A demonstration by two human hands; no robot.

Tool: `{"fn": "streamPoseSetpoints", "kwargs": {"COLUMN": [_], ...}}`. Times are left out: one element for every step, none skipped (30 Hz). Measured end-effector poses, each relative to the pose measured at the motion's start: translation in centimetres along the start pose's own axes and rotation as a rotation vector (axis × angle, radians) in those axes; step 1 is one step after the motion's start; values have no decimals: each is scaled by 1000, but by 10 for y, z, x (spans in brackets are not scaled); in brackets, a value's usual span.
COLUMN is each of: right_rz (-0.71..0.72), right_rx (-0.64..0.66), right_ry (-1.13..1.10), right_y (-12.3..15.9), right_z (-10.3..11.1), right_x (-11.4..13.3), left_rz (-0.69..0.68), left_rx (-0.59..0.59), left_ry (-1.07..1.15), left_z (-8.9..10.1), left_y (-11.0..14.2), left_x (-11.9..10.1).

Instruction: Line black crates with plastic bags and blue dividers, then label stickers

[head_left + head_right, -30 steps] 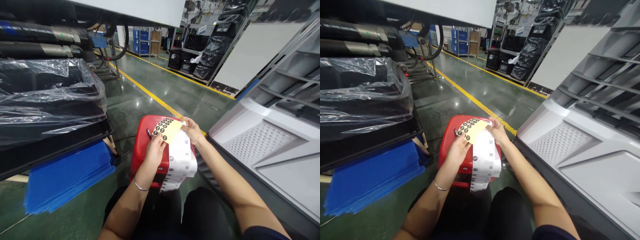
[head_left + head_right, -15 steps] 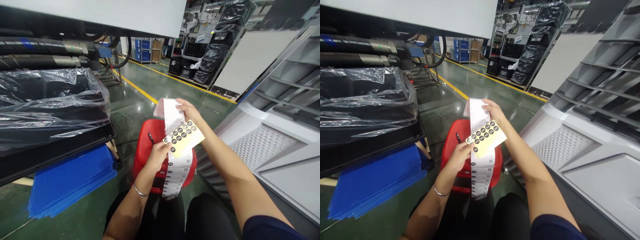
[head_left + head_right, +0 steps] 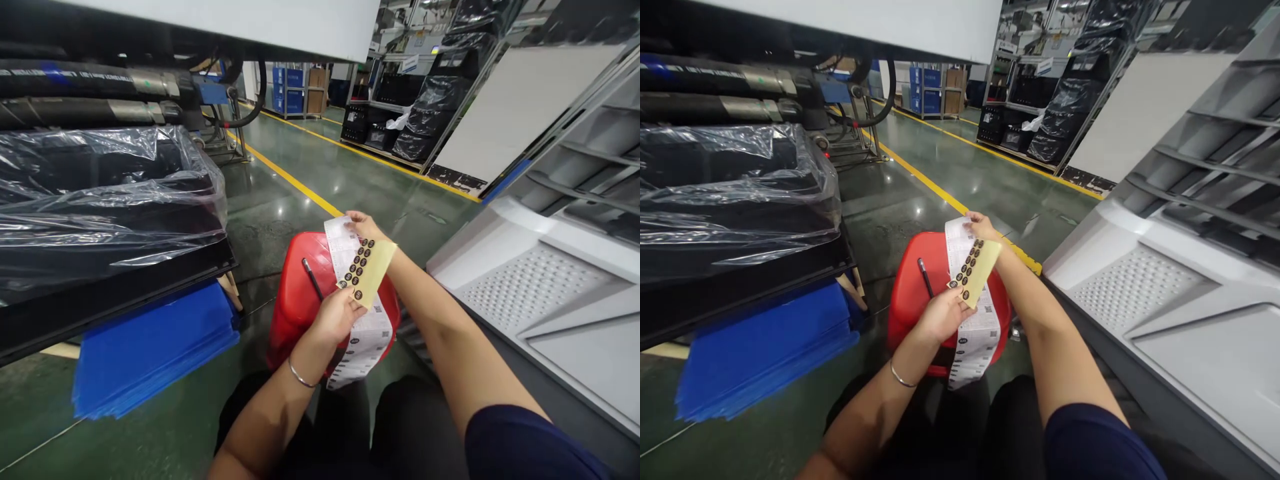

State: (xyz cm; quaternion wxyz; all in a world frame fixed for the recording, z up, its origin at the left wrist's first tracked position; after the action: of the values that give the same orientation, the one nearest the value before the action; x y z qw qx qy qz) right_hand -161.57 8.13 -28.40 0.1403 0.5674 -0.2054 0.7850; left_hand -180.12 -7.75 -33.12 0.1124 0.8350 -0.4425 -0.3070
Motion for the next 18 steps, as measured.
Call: {"fn": "streamPoseSetpoints", "kwargs": {"right_rz": [16,34,72,138,217,361,505,616,691,750,773,777,774,768,772,791,821,857], "right_rx": [-85,-177,-269,-347,-397,-432,-395,-292,-117,88,273,416,503,538,535,517,497,478], "right_ry": [-1,-3,-3,3,15,50,112,200,301,395,484,564,634,693,742,781,813,841], "right_y": [-2,0,6,17,33,55,79,103,126,148,167,182,192,197,199,199,199,199], "right_z": [13,29,45,62,76,87,92,90,81,69,56,46,39,34,32,31,30,30], "right_x": [6,13,22,33,45,61,76,87,94,97,95,89,83,77,71,68,65,64], "left_rz": [-8,-22,-32,-34,-34,-36,-41,-50,-64,-79,-95,-111,-128,-146,-164,-175,-181,-177], "left_rx": [-11,-20,-28,-36,-45,-48,-48,-43,-35,-20,0,17,29,37,37,33,25,15], "left_ry": [5,11,12,8,4,-1,-7,-18,-30,-46,-63,-80,-98,-113,-124,-131,-129,-122], "left_z": [2,5,7,9,11,11,12,11,10,8,5,3,1,0,-2,-3,-3,-3], "left_y": [-5,-9,-11,-13,-14,-15,-15,-14,-14,-13,-12,-11,-10,-8,-7,-5,-4,-3], "left_x": [3,4,4,3,2,1,0,-1,-1,-1,-1,-1,-1,-1,-1,-2,-2,-2]}}
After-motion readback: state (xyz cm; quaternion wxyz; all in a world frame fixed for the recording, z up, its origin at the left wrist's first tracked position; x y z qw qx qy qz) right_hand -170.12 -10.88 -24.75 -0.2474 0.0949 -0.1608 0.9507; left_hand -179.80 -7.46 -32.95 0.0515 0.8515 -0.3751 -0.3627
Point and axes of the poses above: each hand's wrist, its own y-axis away from the middle knuckle, its own z-axis out of the back of the hand, x = y × z, the point moved 6 cm from there along -y, towards the middle knuckle, and after that the axes turned 1 degree about z, right-handed, at the moved point
